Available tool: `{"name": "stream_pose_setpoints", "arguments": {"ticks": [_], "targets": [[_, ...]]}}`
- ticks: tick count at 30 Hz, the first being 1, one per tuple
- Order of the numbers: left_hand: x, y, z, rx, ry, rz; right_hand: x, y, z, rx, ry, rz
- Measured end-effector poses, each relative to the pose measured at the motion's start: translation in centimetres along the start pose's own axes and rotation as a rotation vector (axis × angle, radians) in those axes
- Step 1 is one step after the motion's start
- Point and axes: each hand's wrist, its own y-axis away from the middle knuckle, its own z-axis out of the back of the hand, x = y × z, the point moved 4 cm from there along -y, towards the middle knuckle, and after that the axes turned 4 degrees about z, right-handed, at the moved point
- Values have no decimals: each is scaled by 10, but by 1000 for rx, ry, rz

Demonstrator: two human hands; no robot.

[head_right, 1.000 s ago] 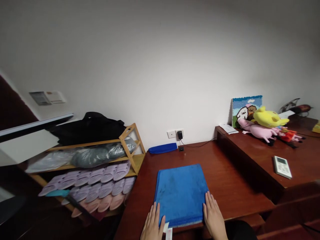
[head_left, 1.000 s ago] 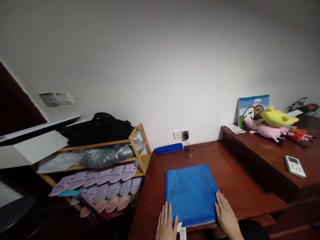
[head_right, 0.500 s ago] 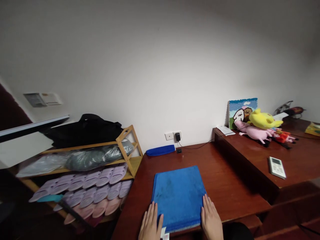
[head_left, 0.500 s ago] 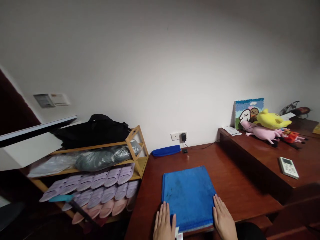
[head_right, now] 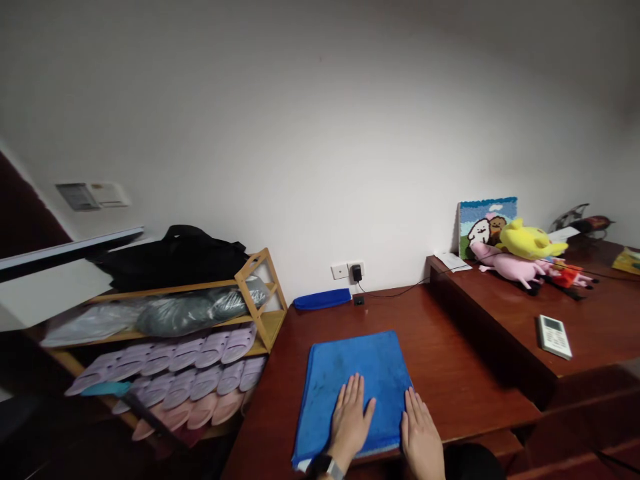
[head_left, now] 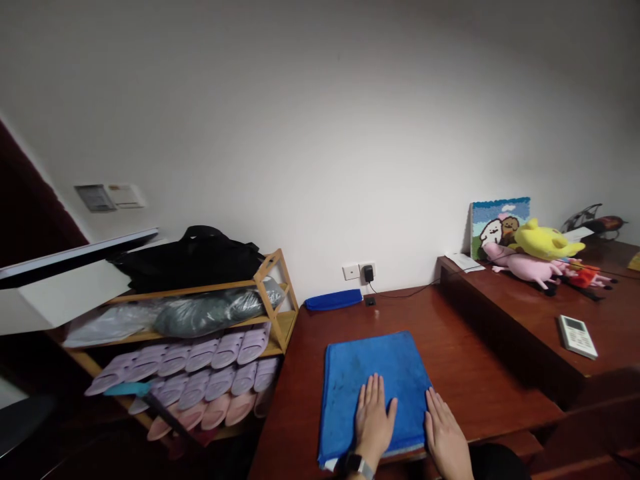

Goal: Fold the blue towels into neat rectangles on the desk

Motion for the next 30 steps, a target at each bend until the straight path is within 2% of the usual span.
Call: {"name": "stream_pose_setpoints", "arguments": {"ticks": [5, 8, 10, 14, 18, 20, 22, 25, 28, 30], "targets": [[99, 37, 20, -32, -112, 252, 1, 1, 2, -28, -16, 4], [131, 54, 25, -55, -99, 306, 1, 3, 0, -34, -24, -7], [137, 58, 24, -72, -79, 303, 1, 4, -1, -24, -22, -11], [135, 58, 22, -79, -59, 308, -2, -7, 6, 46, 22, -26], [132, 57, 24, -65, -52, 304, -1, -54, 21, 116, 31, -20], [132, 57, 24, -62, -51, 300, 3, -83, 22, 170, 1, 3], [135, 58, 23, -54, -47, 303, 4, -105, 14, 267, -28, 4], [143, 59, 21, -18, -21, 305, 2, -117, -8, 407, -59, -31], [150, 51, 27, 27, 17, 342, -5, -113, -25, 430, -89, -45], [142, 37, 37, -7, 18, 372, -9, -110, -30, 398, -102, -52]]}}
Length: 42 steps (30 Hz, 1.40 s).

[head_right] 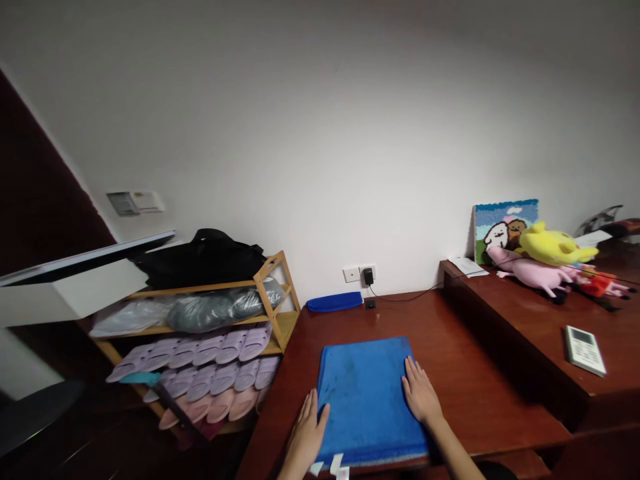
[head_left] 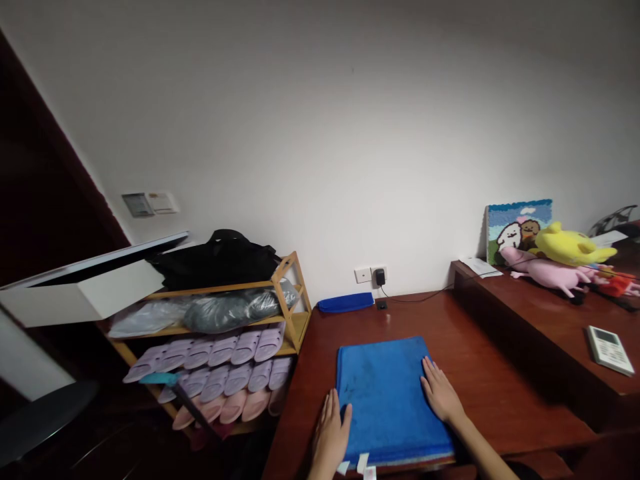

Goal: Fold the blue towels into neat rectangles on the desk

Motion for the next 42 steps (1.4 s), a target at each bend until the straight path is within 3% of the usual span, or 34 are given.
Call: {"name": "stream_pose_setpoints", "arguments": {"ticks": [2, 4, 6, 8, 9, 11, 13, 15, 20, 24, 33, 42], "targets": [[-32, -11, 9, -49, 11, -43, -4, 1, -2, -33, -13, -14], [-82, -20, 9, -45, 37, -184, -6, 1, -3, -44, -24, -23], [-135, -24, 0, 0, 69, -375, -7, 0, -3, -30, -30, -17], [-177, -26, -16, 61, 95, -510, -9, -1, -4, -18, -28, -4], [-190, -27, -26, 90, 101, -542, -9, -1, -4, -16, -27, 2], [-198, -32, -43, 128, 93, -537, -10, -2, -4, -17, -24, 10], [-184, -39, -54, 122, 50, -484, -10, -1, -3, -7, -19, 7], [-155, -47, -56, 82, -17, -397, -8, -1, -2, 24, -6, -9], [-65, -64, -34, -17, -150, -128, -4, 1, 1, 71, 19, -28], [-25, -65, -27, -51, -123, -34, -6, 1, 0, 71, 41, -21], [-22, -65, -31, -49, -70, -32, 0, -35, 20, 107, 124, -58], [-18, -72, -27, -25, -132, -11, 0, -44, -4, 128, 115, -72]]}}
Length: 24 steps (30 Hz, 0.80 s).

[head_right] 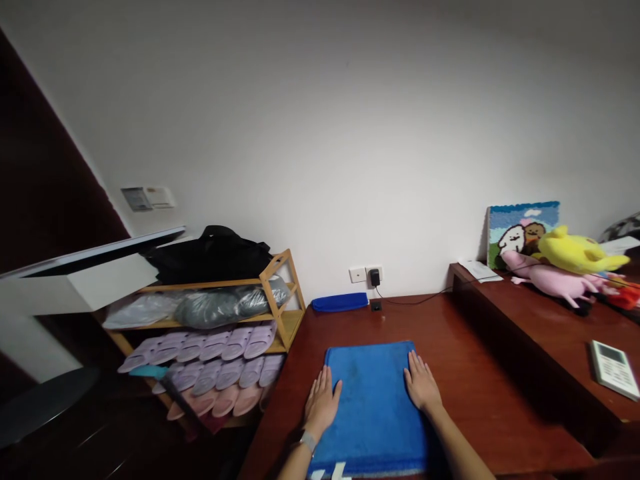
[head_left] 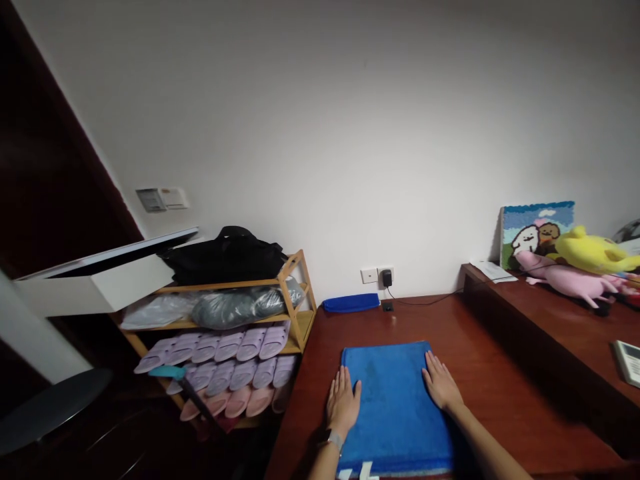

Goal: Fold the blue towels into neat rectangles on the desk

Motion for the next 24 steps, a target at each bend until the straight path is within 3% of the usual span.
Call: {"name": "stream_pose_setpoints", "arguments": {"ticks": [2, 5, 8, 11, 14, 21, 24], "targets": [[-16, -4, 6, -74, -6, -14, 0, 0, 0, -6, -8, 0], [-69, -4, 10, -165, 41, -174, 1, 0, 2, -12, -15, -3], [-132, 3, 1, -98, 109, -381, 2, 1, 4, -4, -3, -2], [-161, 5, -13, 1, 142, -413, 3, 2, 6, 2, -6, 0], [-140, -5, -17, 31, 104, -317, 3, 3, 9, 0, -14, 0], [-19, -31, 4, 19, -24, 9, 4, 5, 9, -2, -21, -8], [0, -32, 5, 21, 0, 56, 2, 2, 11, 1, -5, -15]]}}
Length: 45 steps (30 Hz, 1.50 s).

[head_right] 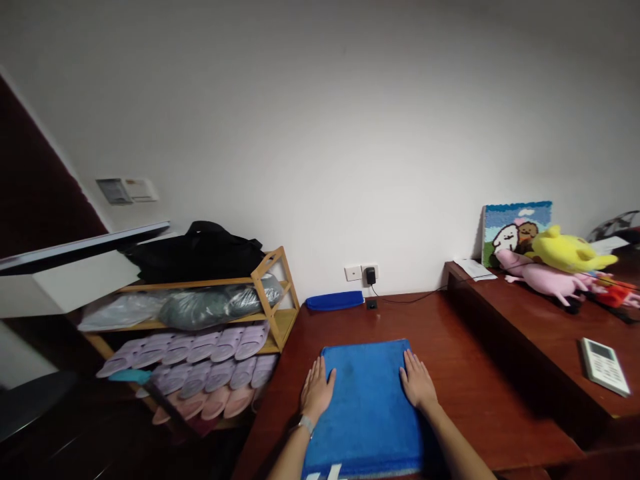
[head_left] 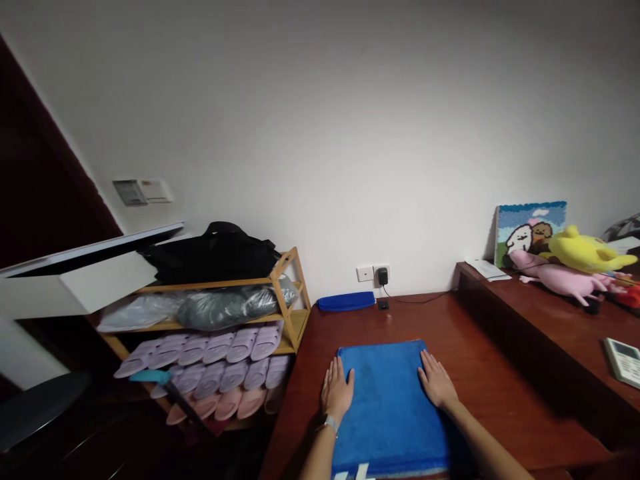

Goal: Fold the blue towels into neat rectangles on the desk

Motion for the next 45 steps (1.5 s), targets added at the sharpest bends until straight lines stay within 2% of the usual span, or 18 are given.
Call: {"name": "stream_pose_setpoints", "arguments": {"ticks": [7, 10, 14, 18, 20, 23, 25, 26, 28, 30, 35, 37, 40, 45], "targets": [[-2, 1, -4, -31, 60, -14, 2, -29, 16, 24, 21, -13], [0, 1, -8, -40, 56, -7, 4, -38, 12, 46, 11, -31], [8, -2, -12, -34, 40, -8, 2, -40, 3, 0, 14, -7], [4, -7, -2, -41, -11, 12, 0, -38, 1, -23, -1, 2], [-17, -9, 10, -112, -10, -29, 1, -37, 2, -25, -17, 4], [-76, -8, 18, -151, 59, -270, 2, -37, 5, -20, -20, -1], [-115, -6, 13, -89, 102, -426, 3, -37, 5, -16, -7, -3], [-127, -6, 8, -49, 111, -456, 2, -37, 5, -15, -2, -2], [-134, -12, -1, 22, 105, -423, 1, -37, 3, -19, 1, 0], [-118, -22, -7, 72, 82, -341, 0, -38, 1, -26, -3, 2], [-38, -50, 1, 90, 58, -224, -1, -38, 2, -25, -4, 3], [-17, -58, 4, 98, 68, -215, 0, -37, 4, -18, 0, -2], [-2, -64, 2, 111, 93, -220, 0, -37, 4, -19, -3, -5], [-1, -67, -7, 113, 141, -229, -1, -38, 4, -20, 7, -9]]}}
